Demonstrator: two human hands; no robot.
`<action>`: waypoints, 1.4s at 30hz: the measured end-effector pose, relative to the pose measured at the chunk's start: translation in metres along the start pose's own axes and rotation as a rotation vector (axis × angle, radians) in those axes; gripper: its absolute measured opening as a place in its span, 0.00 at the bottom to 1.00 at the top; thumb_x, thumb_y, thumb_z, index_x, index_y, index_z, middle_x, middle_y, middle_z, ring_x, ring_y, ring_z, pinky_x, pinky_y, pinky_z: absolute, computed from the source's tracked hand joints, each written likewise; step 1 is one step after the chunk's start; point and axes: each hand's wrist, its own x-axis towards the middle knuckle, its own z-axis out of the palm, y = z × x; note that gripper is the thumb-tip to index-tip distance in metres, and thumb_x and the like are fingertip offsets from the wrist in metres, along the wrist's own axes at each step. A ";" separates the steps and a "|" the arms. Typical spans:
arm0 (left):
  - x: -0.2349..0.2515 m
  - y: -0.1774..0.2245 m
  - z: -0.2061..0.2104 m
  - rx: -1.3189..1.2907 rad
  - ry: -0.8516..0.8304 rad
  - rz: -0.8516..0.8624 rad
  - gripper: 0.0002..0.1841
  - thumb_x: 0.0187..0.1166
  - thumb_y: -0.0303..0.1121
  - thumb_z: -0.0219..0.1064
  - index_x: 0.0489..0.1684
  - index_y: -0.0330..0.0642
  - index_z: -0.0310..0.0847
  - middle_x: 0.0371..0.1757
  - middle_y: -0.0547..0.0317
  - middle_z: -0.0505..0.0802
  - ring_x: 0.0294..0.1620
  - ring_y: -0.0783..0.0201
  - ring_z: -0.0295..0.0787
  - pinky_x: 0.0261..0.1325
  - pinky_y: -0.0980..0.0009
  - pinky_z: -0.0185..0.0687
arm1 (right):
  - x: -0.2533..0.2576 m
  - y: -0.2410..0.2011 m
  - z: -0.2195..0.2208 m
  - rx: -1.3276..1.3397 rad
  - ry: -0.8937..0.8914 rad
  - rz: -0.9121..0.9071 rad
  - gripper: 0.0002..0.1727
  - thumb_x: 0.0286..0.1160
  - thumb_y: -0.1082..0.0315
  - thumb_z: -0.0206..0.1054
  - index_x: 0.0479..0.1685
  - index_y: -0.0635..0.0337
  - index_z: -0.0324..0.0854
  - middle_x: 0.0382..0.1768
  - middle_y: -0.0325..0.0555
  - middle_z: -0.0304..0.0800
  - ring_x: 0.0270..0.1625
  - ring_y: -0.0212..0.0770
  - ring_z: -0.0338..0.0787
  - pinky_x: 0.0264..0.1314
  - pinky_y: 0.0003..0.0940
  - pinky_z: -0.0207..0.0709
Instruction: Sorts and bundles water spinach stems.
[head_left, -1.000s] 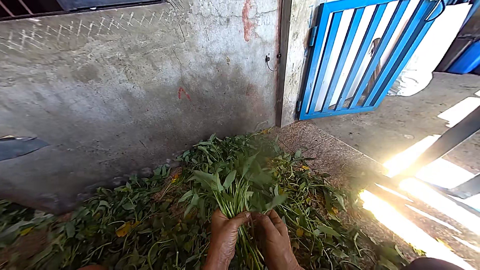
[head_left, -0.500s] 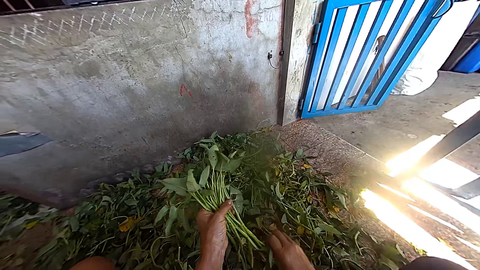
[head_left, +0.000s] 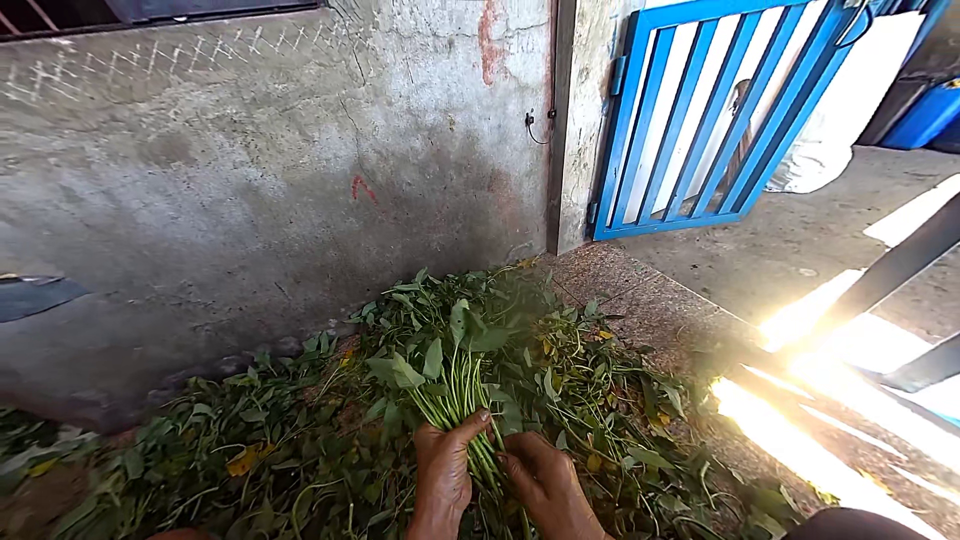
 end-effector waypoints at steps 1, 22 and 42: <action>0.000 0.001 -0.002 -0.009 0.003 -0.016 0.14 0.62 0.10 0.75 0.44 0.19 0.80 0.29 0.36 0.92 0.24 0.51 0.91 0.32 0.60 0.93 | -0.002 0.001 0.002 0.032 0.025 -0.007 0.13 0.81 0.58 0.68 0.51 0.58 0.90 0.43 0.41 0.93 0.45 0.32 0.92 0.51 0.32 0.88; -0.007 -0.004 -0.002 0.020 0.004 -0.014 0.13 0.65 0.13 0.76 0.46 0.20 0.83 0.38 0.36 0.95 0.39 0.50 0.96 0.48 0.58 0.94 | 0.005 -0.003 0.012 -0.088 0.139 -0.103 0.10 0.77 0.63 0.67 0.46 0.57 0.90 0.41 0.42 0.91 0.40 0.33 0.91 0.44 0.30 0.88; 0.008 0.027 -0.024 -0.005 0.440 0.576 0.17 0.61 0.09 0.73 0.47 0.27 0.78 0.29 0.51 0.92 0.28 0.60 0.94 0.35 0.64 0.95 | -0.001 0.093 -0.018 -0.416 -0.459 0.612 0.30 0.82 0.44 0.63 0.54 0.68 0.85 0.51 0.66 0.90 0.57 0.65 0.90 0.62 0.67 0.80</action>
